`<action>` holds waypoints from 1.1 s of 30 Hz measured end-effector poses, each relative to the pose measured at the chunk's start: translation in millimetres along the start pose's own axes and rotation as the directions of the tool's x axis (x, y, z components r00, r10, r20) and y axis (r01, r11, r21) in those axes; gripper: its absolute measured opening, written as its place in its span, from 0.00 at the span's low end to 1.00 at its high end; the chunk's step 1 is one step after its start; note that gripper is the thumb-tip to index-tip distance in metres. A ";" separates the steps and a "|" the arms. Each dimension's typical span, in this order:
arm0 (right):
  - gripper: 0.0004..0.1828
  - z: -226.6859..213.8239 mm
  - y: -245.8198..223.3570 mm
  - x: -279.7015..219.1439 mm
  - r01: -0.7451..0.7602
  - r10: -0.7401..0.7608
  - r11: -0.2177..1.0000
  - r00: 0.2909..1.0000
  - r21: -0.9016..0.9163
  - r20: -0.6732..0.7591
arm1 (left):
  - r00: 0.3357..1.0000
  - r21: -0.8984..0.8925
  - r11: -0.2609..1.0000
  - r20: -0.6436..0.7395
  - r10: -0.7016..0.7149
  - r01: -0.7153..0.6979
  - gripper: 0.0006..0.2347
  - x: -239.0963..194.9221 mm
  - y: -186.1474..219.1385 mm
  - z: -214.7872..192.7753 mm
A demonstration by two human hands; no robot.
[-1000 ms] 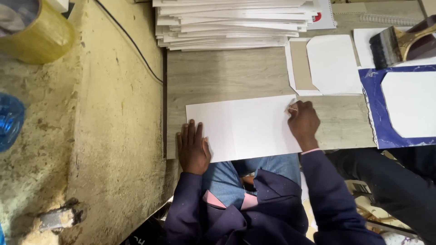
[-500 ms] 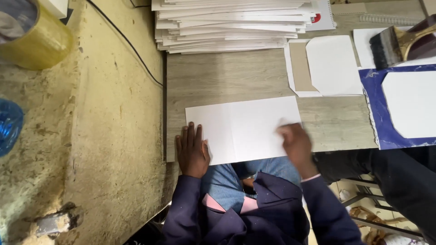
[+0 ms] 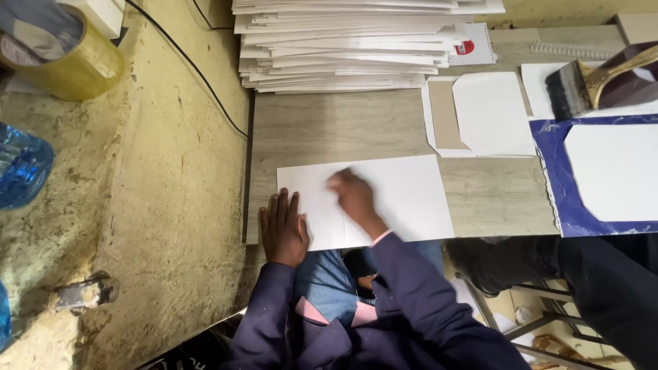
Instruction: The person is manually assembling paper folders by folding pre-cut cardboard sheets, applying adhesive with a small cloth, and pressing the edges to secure them.
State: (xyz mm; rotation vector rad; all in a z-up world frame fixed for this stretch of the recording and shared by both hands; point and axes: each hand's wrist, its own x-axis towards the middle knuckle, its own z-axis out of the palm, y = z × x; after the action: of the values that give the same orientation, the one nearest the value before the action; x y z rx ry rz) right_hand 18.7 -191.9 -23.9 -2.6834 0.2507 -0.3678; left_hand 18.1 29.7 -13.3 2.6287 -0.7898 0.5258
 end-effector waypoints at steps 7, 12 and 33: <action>0.11 -123.2 122.1 -80.6 -0.418 0.416 0.899 0.908 -0.128 -0.046 | 0.995 0.016 0.997 0.071 -0.072 0.071 0.22 1.5 4.1 -0.1; 0.08 -145.9 40.8 -133.4 -0.240 0.231 0.959 0.970 0.148 0.076 | 0.990 0.009 0.991 0.047 -0.136 0.135 0.22 21.4 11.1 11.2; 0.02 -37.6 -5.7 2.7 -0.021 -0.003 0.980 0.992 0.197 0.123 | 0.984 -0.025 0.992 0.139 -0.115 0.120 0.25 26.6 6.2 3.5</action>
State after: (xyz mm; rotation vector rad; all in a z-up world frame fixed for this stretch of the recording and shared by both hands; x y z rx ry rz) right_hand 10.9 -201.7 12.1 -2.4967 0.1792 -0.2109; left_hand 36.0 11.4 -3.3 2.6829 -0.6711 0.3002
